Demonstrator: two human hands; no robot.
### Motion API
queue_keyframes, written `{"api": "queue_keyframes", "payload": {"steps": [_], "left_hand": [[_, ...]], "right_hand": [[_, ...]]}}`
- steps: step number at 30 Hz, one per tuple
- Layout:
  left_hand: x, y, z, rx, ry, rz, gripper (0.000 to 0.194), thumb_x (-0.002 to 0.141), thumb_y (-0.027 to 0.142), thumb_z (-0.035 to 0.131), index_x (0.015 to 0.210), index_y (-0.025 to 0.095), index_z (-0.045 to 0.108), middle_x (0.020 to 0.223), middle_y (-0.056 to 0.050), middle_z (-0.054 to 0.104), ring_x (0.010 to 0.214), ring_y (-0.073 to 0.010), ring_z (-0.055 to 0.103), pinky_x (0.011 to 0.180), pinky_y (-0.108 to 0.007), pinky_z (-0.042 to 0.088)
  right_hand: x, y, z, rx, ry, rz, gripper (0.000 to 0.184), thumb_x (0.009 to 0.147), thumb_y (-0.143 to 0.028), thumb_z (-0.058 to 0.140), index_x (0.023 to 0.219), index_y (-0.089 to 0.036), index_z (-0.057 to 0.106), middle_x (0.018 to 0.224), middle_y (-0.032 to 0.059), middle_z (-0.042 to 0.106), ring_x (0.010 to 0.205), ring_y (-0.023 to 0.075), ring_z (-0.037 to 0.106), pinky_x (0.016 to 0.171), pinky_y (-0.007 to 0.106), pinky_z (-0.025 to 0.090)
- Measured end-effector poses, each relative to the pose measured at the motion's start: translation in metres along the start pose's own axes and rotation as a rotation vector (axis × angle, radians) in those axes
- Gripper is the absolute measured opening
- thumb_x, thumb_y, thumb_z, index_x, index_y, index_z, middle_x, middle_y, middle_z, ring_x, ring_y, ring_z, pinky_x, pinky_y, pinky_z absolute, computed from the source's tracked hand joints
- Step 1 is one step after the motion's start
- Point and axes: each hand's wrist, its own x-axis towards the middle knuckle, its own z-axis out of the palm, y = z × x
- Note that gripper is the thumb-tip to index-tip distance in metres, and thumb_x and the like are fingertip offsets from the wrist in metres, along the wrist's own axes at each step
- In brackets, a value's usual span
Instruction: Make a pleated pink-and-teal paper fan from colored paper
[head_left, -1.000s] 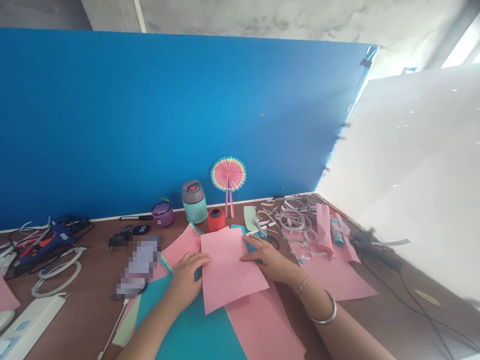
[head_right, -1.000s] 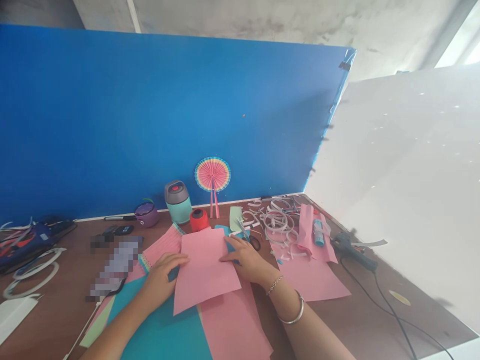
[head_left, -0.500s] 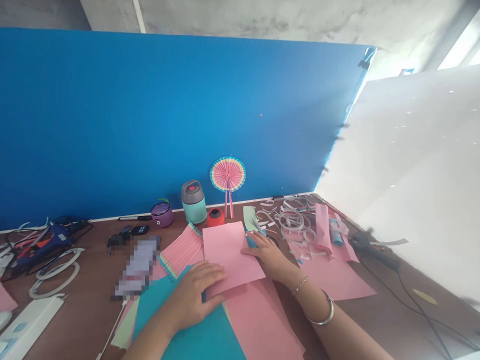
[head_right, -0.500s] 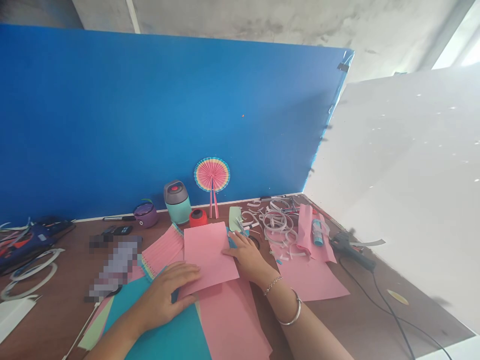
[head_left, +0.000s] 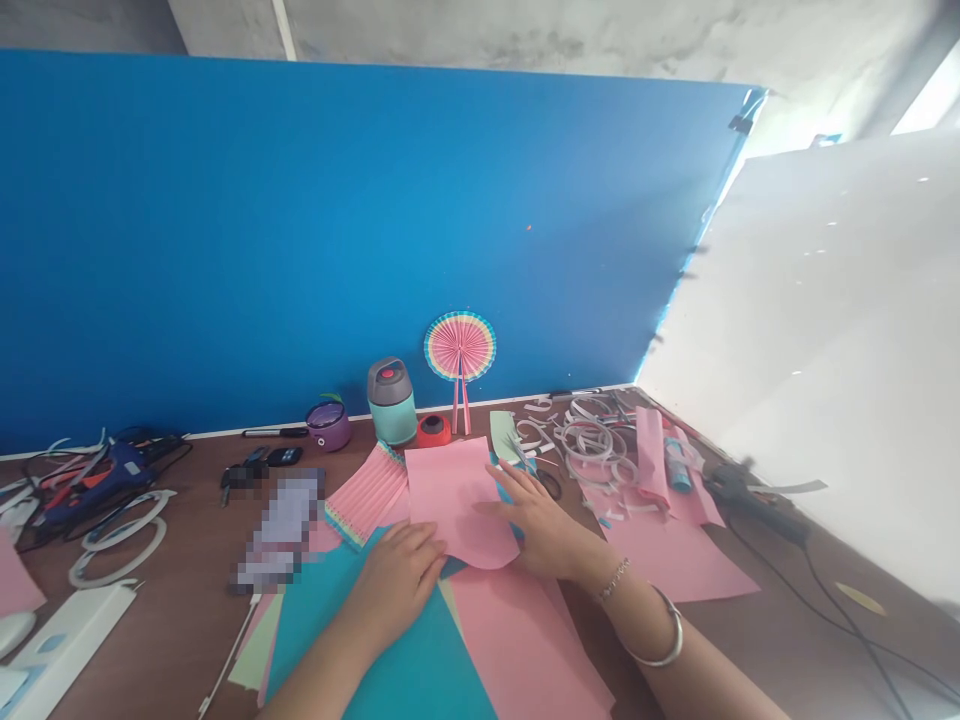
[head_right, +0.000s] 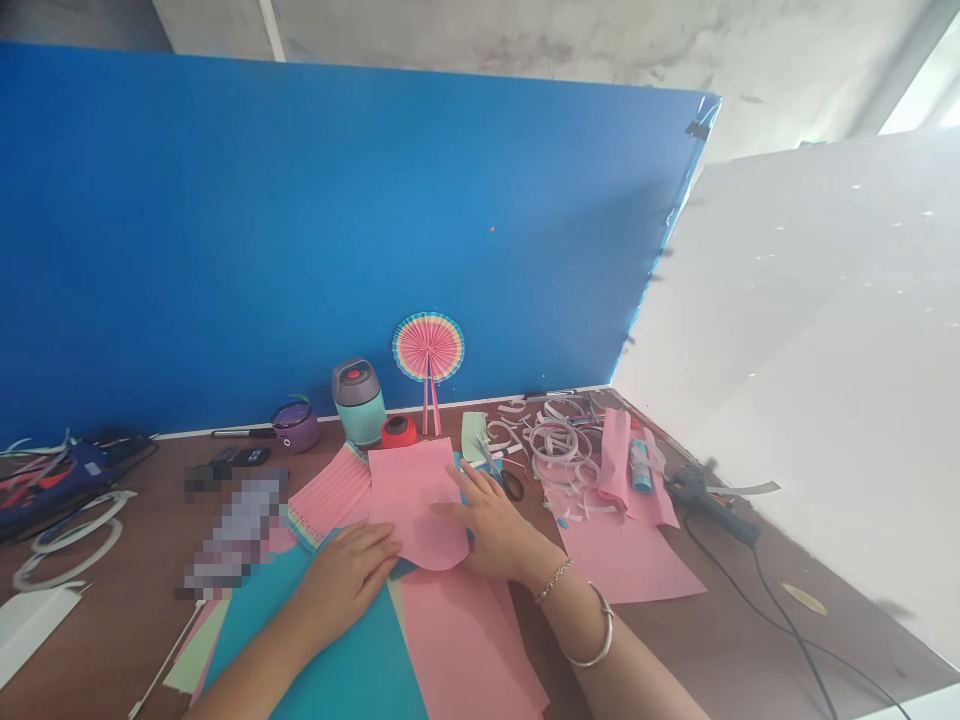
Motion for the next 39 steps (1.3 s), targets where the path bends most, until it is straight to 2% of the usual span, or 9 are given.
{"api": "queue_keyframes", "payload": {"steps": [4,8,11,15,20,26,29,34,39], "left_hand": [[0.000,-0.004,0.006,-0.023,0.012,-0.081,0.031,0.092,0.029,0.040,0.105,0.024,0.068,0.118,-0.007,0.065,0.110,-0.0255,0.058,0.098,-0.047,0.042],[0.000,-0.007,0.009,-0.047,-0.014,-0.086,0.032,0.088,0.032,0.050,0.117,0.025,0.061,0.125,-0.007,0.061,0.116,-0.0264,0.054,0.100,-0.048,0.040],[0.000,-0.007,0.008,-0.051,0.003,-0.036,0.035,0.085,0.029,0.055,0.119,0.025,0.058,0.125,-0.006,0.060,0.117,-0.0263,0.052,0.101,-0.047,0.039],[0.001,-0.004,0.005,-0.088,0.034,-0.025,0.017,0.088,0.022,0.046,0.093,0.023,0.062,0.099,-0.004,0.067,0.096,-0.0219,0.059,0.088,-0.040,0.045],[0.002,-0.001,0.004,-0.067,0.024,-0.020,0.019,0.090,0.019,0.041,0.079,0.023,0.057,0.082,-0.001,0.064,0.082,-0.0189,0.058,0.090,-0.039,0.043],[0.003,-0.001,0.005,-0.096,0.050,-0.060,0.019,0.087,0.019,0.044,0.073,0.023,0.056,0.078,-0.002,0.061,0.078,-0.0189,0.056,0.080,-0.036,0.044],[0.003,-0.001,0.002,-0.135,0.045,-0.109,0.015,0.084,0.018,0.050,0.071,0.022,0.056,0.078,-0.002,0.061,0.079,-0.0199,0.055,0.072,-0.034,0.044],[0.002,-0.007,-0.003,-0.209,0.039,-0.150,0.017,0.081,0.020,0.054,0.063,0.021,0.056,0.079,-0.002,0.062,0.082,-0.0204,0.056,0.074,-0.035,0.045],[0.003,-0.014,-0.004,-0.264,0.047,-0.194,0.017,0.080,0.022,0.054,0.064,0.022,0.060,0.082,-0.003,0.062,0.086,-0.0216,0.056,0.078,-0.037,0.045]], "right_hand": [[0.006,-0.004,0.001,0.020,0.009,-0.057,0.049,0.062,-0.006,0.052,0.106,-0.024,0.067,0.141,0.0076,0.043,0.135,0.0313,0.028,0.106,0.050,0.026],[0.012,-0.002,0.005,0.040,0.026,-0.086,0.044,0.070,-0.001,0.044,0.099,-0.024,0.068,0.117,0.0058,0.063,0.118,0.0219,0.050,0.101,0.041,0.033],[0.014,0.004,0.009,0.031,0.066,-0.052,0.043,0.073,-0.001,0.042,0.102,-0.022,0.067,0.116,0.0075,0.063,0.113,0.0211,0.053,0.097,0.039,0.036],[0.010,0.007,0.011,0.002,0.054,-0.024,0.051,0.070,-0.004,0.045,0.115,-0.022,0.060,0.128,0.0098,0.056,0.122,0.0243,0.046,0.100,0.042,0.034],[0.006,-0.005,0.004,0.007,0.061,-0.036,0.049,0.064,-0.008,0.049,0.111,-0.020,0.057,0.129,0.0091,0.052,0.123,0.0255,0.041,0.100,0.041,0.031],[0.008,-0.014,0.000,-0.010,0.049,-0.007,0.016,0.068,-0.009,0.051,0.079,-0.019,0.058,0.091,0.0057,0.060,0.086,0.0201,0.052,0.074,0.033,0.037],[0.008,-0.010,-0.001,0.021,0.043,0.008,0.013,0.072,-0.008,0.051,0.070,-0.018,0.059,0.081,0.0035,0.060,0.081,0.0179,0.053,0.071,0.031,0.036],[0.004,0.007,-0.002,0.198,0.032,0.017,0.018,0.074,-0.006,0.055,0.072,-0.019,0.067,0.087,0.0037,0.064,0.081,0.0166,0.057,0.073,0.028,0.041],[0.000,0.020,0.000,0.334,0.012,0.066,0.017,0.082,-0.017,0.056,0.079,-0.021,0.072,0.094,0.0049,0.064,0.091,0.0191,0.058,0.080,0.030,0.045]]}}
